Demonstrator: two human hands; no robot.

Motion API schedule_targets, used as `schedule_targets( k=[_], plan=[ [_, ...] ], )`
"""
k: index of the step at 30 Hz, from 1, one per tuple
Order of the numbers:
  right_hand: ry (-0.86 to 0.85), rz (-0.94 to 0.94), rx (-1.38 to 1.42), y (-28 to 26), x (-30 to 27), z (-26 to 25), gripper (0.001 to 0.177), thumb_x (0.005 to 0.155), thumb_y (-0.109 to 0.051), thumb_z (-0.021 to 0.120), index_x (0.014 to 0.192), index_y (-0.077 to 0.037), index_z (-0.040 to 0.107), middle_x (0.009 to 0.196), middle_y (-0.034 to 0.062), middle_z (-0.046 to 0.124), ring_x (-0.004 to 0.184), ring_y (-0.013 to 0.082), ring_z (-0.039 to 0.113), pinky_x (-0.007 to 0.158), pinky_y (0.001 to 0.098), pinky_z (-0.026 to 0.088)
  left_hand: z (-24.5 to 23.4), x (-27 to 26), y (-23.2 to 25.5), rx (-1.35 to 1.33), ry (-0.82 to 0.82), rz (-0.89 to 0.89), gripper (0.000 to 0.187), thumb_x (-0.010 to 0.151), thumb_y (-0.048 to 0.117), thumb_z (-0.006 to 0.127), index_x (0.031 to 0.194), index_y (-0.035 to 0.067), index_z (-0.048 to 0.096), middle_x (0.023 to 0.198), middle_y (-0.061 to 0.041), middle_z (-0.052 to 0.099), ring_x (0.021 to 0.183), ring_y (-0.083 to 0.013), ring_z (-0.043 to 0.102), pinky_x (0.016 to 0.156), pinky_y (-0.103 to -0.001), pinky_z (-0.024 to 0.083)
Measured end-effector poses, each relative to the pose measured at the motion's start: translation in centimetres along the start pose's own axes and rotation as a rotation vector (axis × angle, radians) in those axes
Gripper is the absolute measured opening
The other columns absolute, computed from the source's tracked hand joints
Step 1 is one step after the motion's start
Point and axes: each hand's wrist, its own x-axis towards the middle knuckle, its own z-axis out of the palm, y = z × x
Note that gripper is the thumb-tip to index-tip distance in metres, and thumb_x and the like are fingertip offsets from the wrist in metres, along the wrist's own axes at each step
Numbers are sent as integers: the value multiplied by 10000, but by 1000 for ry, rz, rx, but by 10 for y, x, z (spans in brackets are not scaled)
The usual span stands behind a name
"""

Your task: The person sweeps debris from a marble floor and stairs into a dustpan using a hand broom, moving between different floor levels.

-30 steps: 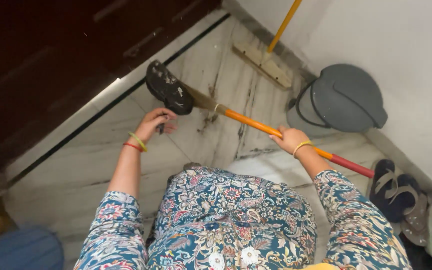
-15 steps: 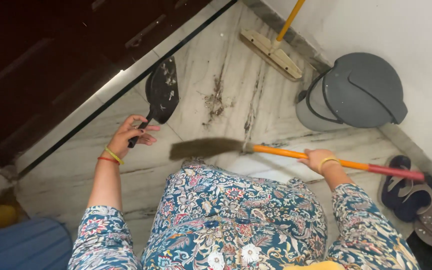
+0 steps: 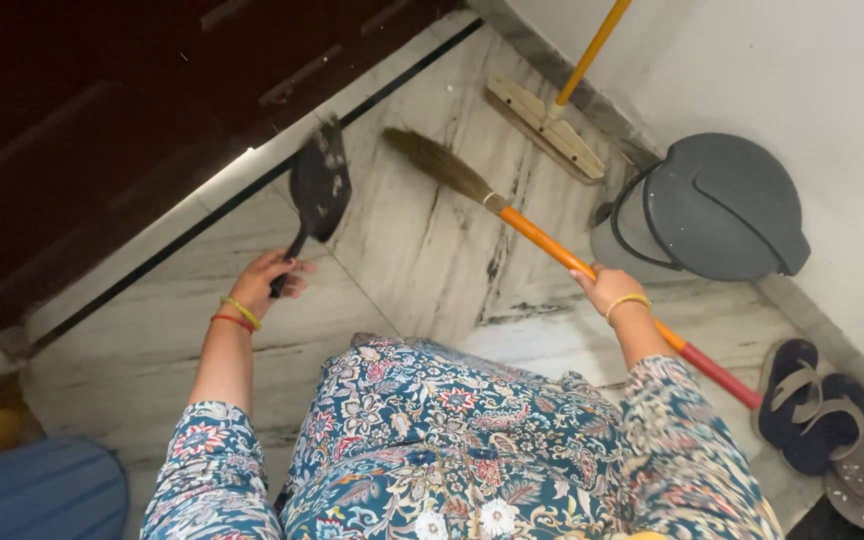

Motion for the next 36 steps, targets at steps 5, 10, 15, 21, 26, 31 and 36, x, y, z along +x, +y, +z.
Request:
schedule_targets(
  k=[5,10,15,21,26,31,36],
  plan=[
    [53,-9,96,27,-21,-7,759,987,-706,403,1028,-32,748,989,259,737,981,434,686,883,520,524,-19,15,-53,-67,-71,-119,280,947,146,603,1203,38,637,975,-98,732,611,-131,551,522,-267,420],
    [92,89,215,8,-15,-29,697,981,-655,387,1061,-54,732,942,266,763,939,423,728,882,515,537,-8,40,-93,-156,-72,-197,235,958,194,627,1146,52,622,941,-102,748,604,-99,512,495,-251,355],
    [245,76,103,-37,59,-37,619,1007,-600,453,1143,-60,725,1115,273,702,1077,460,649,927,544,504,-1,66,-120,-262,-156,-395,317,915,297,639,1122,67,708,742,-14,660,488,-82,424,435,-242,312],
    [171,50,-147,-49,109,-16,521,919,-456,620,1281,-80,626,1153,242,728,1089,425,688,940,521,541,-15,62,-137,-209,-76,-490,291,955,272,650,1068,29,765,689,-1,568,498,-100,476,458,-247,376],
    [100,-84,-328,-17,63,-15,286,984,-283,604,1219,-123,646,1087,211,743,1042,402,708,924,516,546,-12,88,-135,249,179,-338,271,945,240,693,944,-26,742,686,-83,670,550,-192,559,495,-339,429],
    [-33,-176,-499,-4,-10,-43,380,917,-355,687,1207,-144,559,1000,156,750,994,367,713,875,492,550,31,152,-134,620,337,-173,325,916,344,730,922,26,797,846,-161,770,788,-302,727,767,-408,535],
    [-46,-194,-504,12,-52,-64,458,900,-476,659,1220,-178,523,953,140,747,953,362,713,852,491,547,61,196,-123,730,333,-150,278,891,306,751,1046,81,805,979,-189,751,892,-332,708,815,-415,530]
  ],
)
